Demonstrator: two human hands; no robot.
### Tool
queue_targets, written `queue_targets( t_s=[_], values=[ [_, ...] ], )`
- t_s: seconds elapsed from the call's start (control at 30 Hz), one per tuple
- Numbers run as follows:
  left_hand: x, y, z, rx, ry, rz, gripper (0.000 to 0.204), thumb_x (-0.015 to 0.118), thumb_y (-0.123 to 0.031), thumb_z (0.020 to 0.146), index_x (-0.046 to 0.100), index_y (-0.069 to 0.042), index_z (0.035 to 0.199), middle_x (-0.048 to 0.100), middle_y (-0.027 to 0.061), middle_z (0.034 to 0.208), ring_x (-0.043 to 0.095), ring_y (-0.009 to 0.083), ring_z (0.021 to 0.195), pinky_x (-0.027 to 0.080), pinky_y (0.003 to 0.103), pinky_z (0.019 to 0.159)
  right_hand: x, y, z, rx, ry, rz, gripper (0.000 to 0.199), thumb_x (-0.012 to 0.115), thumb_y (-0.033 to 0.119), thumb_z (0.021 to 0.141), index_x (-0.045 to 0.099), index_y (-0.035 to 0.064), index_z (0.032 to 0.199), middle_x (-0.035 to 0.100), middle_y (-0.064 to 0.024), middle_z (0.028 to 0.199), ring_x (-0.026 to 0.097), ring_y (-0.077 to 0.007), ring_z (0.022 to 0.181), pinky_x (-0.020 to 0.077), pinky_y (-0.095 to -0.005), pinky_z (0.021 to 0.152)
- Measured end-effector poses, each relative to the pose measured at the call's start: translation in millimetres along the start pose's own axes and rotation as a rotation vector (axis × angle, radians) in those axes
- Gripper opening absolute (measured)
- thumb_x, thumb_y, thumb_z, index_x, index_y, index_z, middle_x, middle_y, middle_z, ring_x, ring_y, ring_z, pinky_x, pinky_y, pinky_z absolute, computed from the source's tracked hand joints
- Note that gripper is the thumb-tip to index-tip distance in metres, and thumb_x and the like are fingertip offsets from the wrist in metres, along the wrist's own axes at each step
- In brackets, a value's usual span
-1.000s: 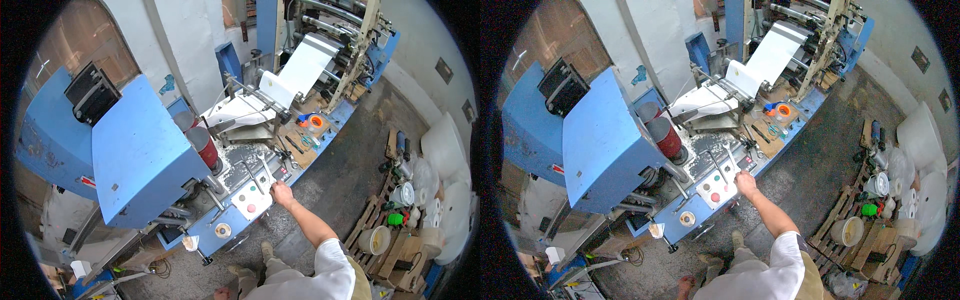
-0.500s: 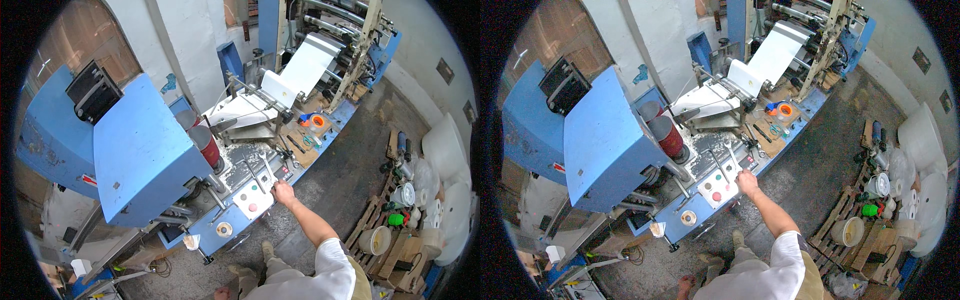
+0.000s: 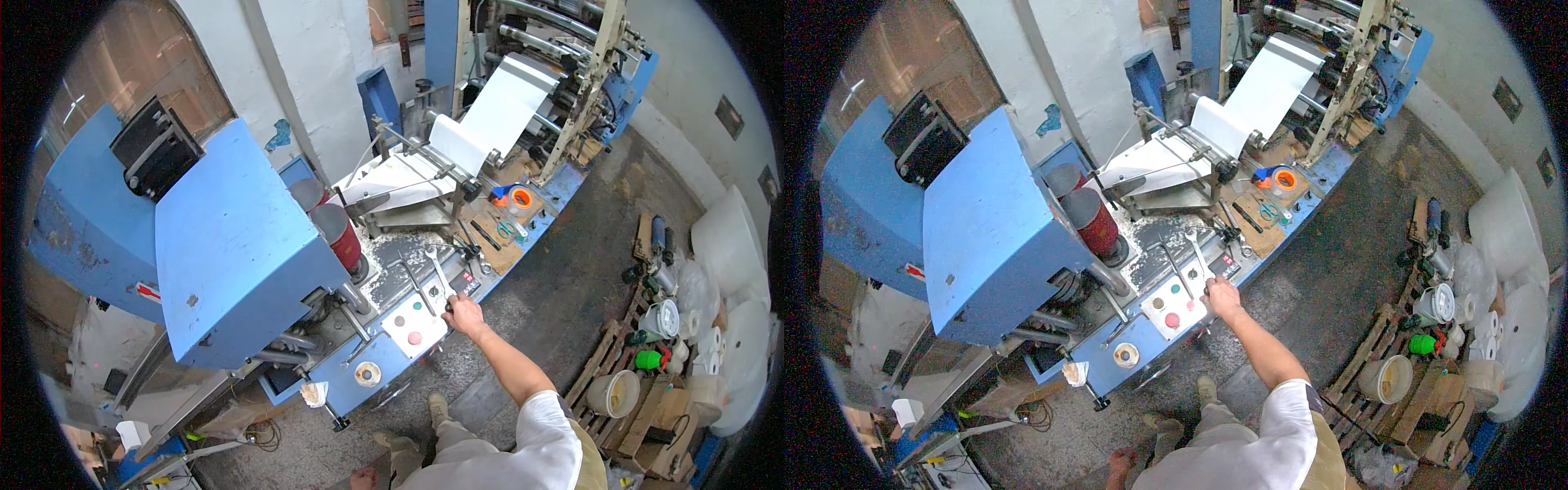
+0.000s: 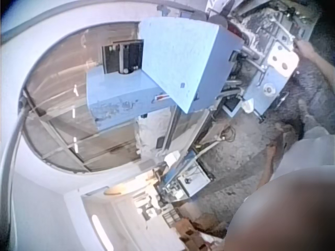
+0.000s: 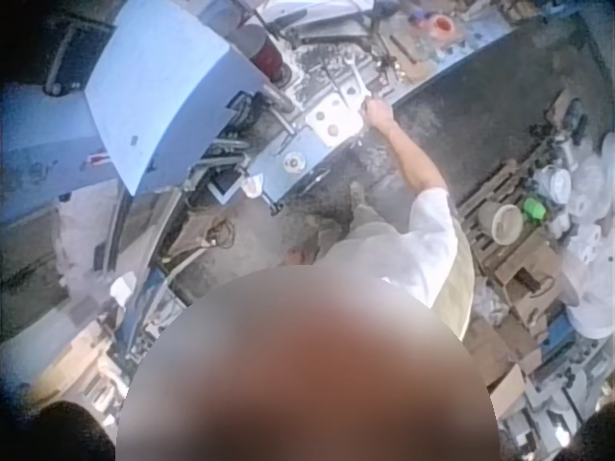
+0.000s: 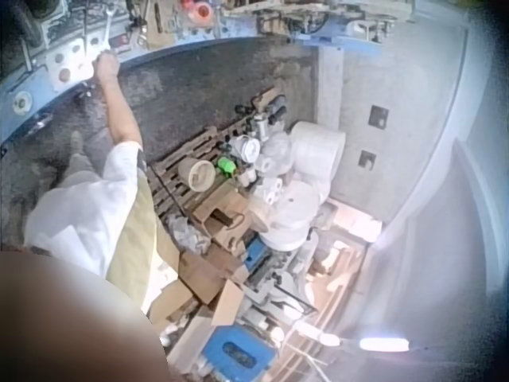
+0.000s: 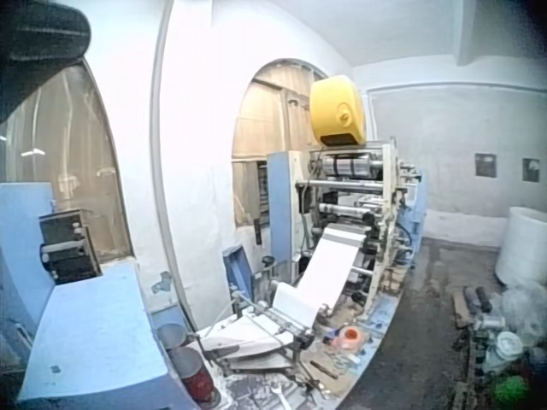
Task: Operating a packaging machine and manually sorting and placing paper napkins onto a conveyor belt.
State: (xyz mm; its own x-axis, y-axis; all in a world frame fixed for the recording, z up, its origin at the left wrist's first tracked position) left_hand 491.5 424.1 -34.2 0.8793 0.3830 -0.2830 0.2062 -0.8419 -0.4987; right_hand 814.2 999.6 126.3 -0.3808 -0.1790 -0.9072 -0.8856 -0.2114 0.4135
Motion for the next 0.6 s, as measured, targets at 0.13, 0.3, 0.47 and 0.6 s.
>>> queue_targets(
  t_s=[0.13, 0.3, 0.47, 0.6],
  values=[
    [9.6, -5.2, -1.5, -0.005, 0.042, 0.01, 0.014, 0.06, -0.012, 0.086, 0.069, -0.003, 0.09, 0.067, 0.0079, 0.072, 0.062, 0.0165, 0.063, 0.048, 0.031, 0.052, -1.2, -11.2, -4.1, -0.016, -0.008, -0.03, 0.026, 0.066, 0.024, 0.082, 0.063, 0.0075, 0.102, 0.06, -0.0201, 0.104, 0.062, -0.0379, 0.098, 0.0512, -0.0462, 0.084],
    [0.3, 14.2, 13.0, 0.016, 0.104, 0.009, 0.021, 0.052, -0.006, 0.082, 0.067, -0.003, 0.097, 0.068, 0.0081, 0.077, 0.064, 0.0185, 0.068, 0.05, 0.035, 0.058, 7.1, -3.6, 2.0, -0.062, 0.003, 0.004, 0.019, 0.056, 0.019, 0.087, 0.063, 0.0064, 0.1, 0.06, -0.0231, 0.103, 0.063, -0.0403, 0.092, 0.052, -0.0483, 0.08],
    [0.6, 18.6, 12.9, -0.012, 0.084, 0.061, 0.025, 0.051, -0.008, 0.084, 0.065, -0.003, 0.104, 0.069, 0.0082, 0.081, 0.066, 0.0196, 0.072, 0.051, 0.037, 0.062, 11.4, -10.7, 2.6, -0.034, 0.002, -0.005, 0.019, 0.057, 0.02, 0.087, 0.062, 0.0058, 0.099, 0.061, -0.0235, 0.102, 0.064, -0.0405, 0.091, 0.0525, -0.0478, 0.079],
    [7.1, 19.0, 12.3, 0.003, 0.089, 0.02, 0.023, 0.052, -0.011, 0.088, 0.065, -0.002, 0.104, 0.069, 0.0082, 0.082, 0.067, 0.0204, 0.074, 0.052, 0.037, 0.064, 11.1, -20.1, 2.4, -0.006, 0.017, -0.011, 0.02, 0.058, 0.02, 0.086, 0.061, 0.0046, 0.098, 0.061, -0.0237, 0.103, 0.063, -0.0407, 0.092, 0.0521, -0.0483, 0.08]
  ],
)
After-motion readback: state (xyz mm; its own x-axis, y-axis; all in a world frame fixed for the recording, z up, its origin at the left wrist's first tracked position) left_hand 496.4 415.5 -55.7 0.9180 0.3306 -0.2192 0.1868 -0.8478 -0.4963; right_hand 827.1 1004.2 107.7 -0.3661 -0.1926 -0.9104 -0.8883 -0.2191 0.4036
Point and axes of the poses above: each hand's wrist, its own z-axis towards the middle knuckle, its own x-axis out of the palm, y = z × x, the point moved 6 cm from there along z, towards the middle knuckle
